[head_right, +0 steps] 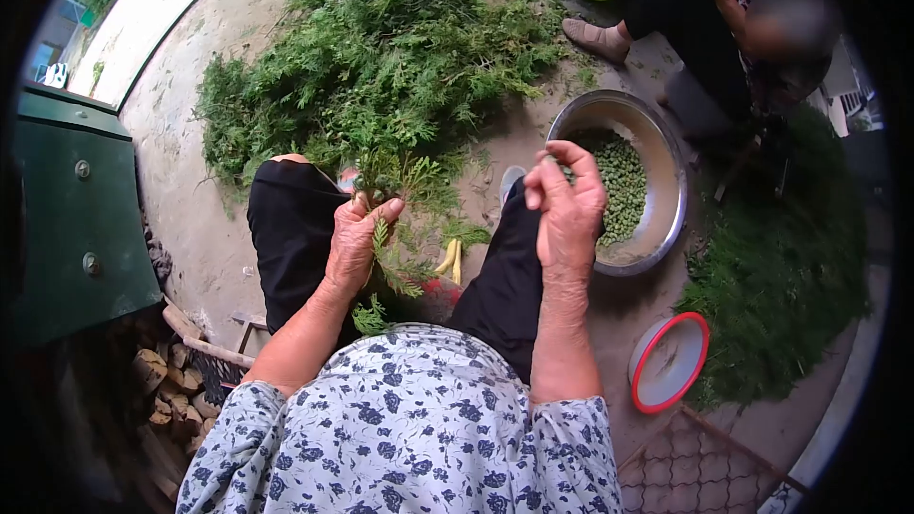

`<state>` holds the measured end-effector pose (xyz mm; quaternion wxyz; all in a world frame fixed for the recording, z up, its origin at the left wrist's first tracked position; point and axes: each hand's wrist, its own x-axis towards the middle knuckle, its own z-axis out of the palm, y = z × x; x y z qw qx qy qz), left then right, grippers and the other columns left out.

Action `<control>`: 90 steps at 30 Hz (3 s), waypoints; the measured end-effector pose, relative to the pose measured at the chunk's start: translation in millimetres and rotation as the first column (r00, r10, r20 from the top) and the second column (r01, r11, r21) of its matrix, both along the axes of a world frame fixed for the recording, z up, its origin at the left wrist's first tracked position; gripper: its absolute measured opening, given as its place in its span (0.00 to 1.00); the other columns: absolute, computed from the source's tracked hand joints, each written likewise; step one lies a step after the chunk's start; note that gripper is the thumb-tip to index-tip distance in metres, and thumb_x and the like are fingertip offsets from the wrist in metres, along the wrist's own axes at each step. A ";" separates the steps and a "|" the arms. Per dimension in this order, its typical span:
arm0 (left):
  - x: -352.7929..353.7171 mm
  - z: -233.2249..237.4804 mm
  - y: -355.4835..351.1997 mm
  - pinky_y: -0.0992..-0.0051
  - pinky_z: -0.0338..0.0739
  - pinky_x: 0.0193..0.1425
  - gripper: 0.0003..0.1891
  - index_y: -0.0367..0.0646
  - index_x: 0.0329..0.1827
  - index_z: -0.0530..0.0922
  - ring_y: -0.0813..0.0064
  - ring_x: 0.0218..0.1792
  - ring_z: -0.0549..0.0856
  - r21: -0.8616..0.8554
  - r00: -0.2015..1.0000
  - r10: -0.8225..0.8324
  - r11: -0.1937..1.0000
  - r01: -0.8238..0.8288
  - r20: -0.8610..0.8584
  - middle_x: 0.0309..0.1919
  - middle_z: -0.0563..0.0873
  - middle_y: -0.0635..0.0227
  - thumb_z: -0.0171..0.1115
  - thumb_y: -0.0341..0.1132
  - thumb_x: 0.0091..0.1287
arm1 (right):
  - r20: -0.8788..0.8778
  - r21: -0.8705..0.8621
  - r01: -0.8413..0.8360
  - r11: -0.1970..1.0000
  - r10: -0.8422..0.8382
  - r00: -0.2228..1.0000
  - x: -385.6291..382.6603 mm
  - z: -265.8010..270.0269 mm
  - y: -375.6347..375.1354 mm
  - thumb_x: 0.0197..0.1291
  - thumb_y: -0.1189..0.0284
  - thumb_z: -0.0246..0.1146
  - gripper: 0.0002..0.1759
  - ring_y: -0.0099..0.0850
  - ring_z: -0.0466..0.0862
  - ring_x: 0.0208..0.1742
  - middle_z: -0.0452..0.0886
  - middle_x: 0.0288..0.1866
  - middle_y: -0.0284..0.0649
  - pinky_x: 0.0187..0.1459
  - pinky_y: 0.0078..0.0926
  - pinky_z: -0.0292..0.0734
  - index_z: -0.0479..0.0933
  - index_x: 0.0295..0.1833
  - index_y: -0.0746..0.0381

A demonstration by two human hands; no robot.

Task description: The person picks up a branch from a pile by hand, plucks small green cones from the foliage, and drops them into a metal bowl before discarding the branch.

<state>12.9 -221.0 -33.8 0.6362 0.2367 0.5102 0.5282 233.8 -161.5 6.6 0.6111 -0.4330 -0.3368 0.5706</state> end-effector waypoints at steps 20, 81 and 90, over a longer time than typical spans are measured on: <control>4.3 -14.0 1.9 0.80 0.74 0.31 0.10 0.40 0.46 0.75 0.84 0.29 0.77 0.045 0.994 -0.096 0.995 0.093 0.060 0.34 0.78 0.73 0.55 0.35 0.66 | 0.235 0.216 0.282 0.935 -0.330 0.914 49.6 14.5 18.1 0.59 0.82 0.56 0.11 0.23 0.78 0.37 0.78 0.42 0.40 0.33 0.14 0.73 0.74 0.48 0.69; -3.5 -6.7 1.6 0.78 0.76 0.39 0.24 0.37 0.53 0.69 0.77 0.40 0.80 0.140 0.979 0.163 0.974 -0.180 0.121 0.39 0.80 0.66 0.66 0.25 0.53 | 0.015 -0.284 -0.579 0.765 0.607 0.794 -65.0 -39.7 -15.8 0.59 0.78 0.56 0.31 0.21 0.78 0.33 0.75 0.42 0.39 0.26 0.12 0.72 0.55 0.67 0.68; 3.5 -10.3 1.7 0.77 0.76 0.47 0.27 0.35 0.55 0.66 0.75 0.41 0.81 0.105 0.998 0.056 0.993 -0.059 0.039 0.39 0.81 0.62 0.64 0.19 0.51 | 0.671 -0.101 -0.563 0.821 0.474 0.571 -74.8 -58.7 -23.2 0.49 0.79 0.61 0.37 0.30 0.82 0.37 0.80 0.36 0.47 0.40 0.25 0.74 0.55 0.67 0.68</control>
